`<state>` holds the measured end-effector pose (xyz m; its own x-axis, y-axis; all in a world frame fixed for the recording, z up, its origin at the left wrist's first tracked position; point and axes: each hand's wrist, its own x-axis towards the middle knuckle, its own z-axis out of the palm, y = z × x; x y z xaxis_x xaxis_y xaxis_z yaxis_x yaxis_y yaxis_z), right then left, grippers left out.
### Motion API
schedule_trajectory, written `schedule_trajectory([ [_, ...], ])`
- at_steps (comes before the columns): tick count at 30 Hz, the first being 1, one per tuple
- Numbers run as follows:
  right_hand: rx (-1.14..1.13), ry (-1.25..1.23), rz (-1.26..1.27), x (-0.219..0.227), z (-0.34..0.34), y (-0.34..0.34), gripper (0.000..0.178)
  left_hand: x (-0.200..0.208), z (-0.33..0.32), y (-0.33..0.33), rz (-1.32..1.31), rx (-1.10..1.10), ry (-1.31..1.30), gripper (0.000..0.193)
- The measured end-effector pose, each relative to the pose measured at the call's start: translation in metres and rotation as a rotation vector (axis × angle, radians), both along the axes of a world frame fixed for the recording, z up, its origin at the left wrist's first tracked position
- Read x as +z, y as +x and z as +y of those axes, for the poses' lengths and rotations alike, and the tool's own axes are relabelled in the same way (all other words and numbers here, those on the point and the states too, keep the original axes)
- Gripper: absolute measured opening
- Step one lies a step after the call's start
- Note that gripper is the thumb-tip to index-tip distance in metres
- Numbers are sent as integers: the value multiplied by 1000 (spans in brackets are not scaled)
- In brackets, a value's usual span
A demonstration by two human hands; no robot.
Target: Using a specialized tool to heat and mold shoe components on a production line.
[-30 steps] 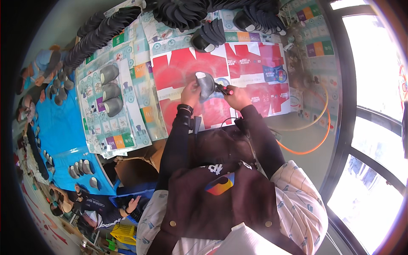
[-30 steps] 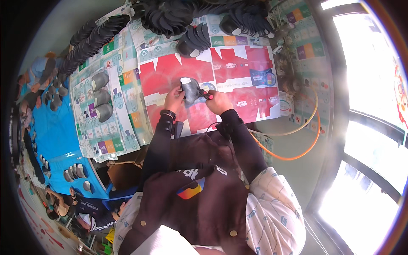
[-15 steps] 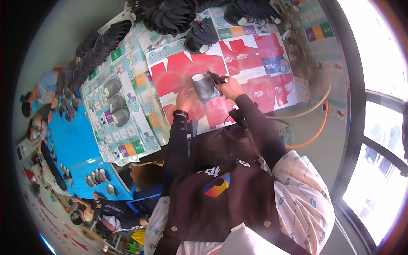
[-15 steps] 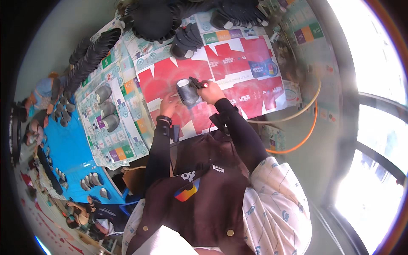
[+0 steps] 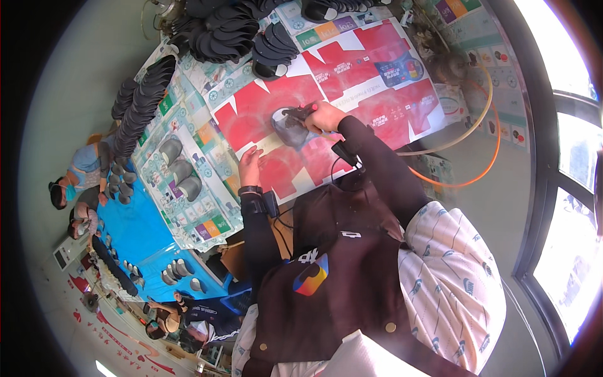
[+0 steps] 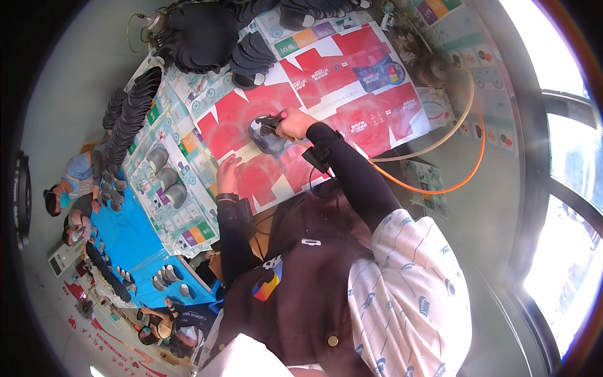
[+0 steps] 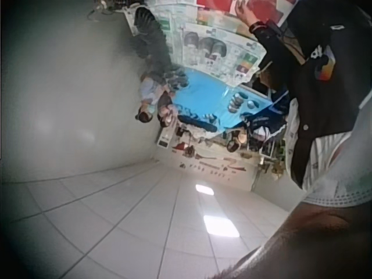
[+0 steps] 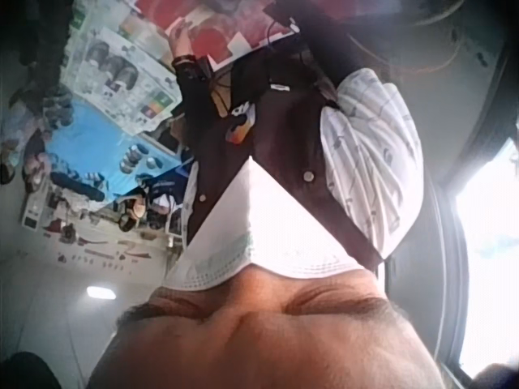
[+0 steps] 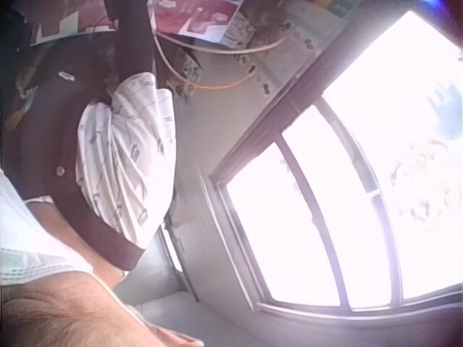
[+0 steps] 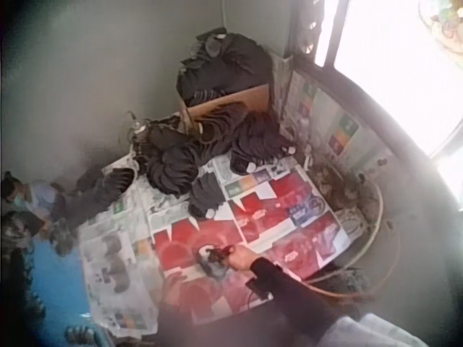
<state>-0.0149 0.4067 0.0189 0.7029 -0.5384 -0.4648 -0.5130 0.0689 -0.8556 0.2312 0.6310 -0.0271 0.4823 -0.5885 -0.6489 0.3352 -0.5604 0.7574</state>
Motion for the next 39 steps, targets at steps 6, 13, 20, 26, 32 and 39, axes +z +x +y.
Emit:
schedule_trajectory([
  [6, -147, 111, 34, 17, 0, 2, 17, -2, 2, -7, 44, 34, -24, 35],
  [13, 125, 106, 123, 17, -5, -2, 18, -9, 0, -1, 22, 55, -20, 34],
  [20, 20, -1, 62, 19, 6, -4, 31, -12, -12, -6, -28, 52, -12, 29],
  [26, 183, -61, 144, 13, 14, -16, 28, -25, -33, -7, -59, -6, 51, 30],
  [32, 57, -195, 105, 32, 7, -46, 30, -45, -61, -10, -242, -235, 144, 33],
  [39, -240, 131, 79, 46, 15, -85, 50, -39, -69, -13, -643, -505, 203, 31],
])
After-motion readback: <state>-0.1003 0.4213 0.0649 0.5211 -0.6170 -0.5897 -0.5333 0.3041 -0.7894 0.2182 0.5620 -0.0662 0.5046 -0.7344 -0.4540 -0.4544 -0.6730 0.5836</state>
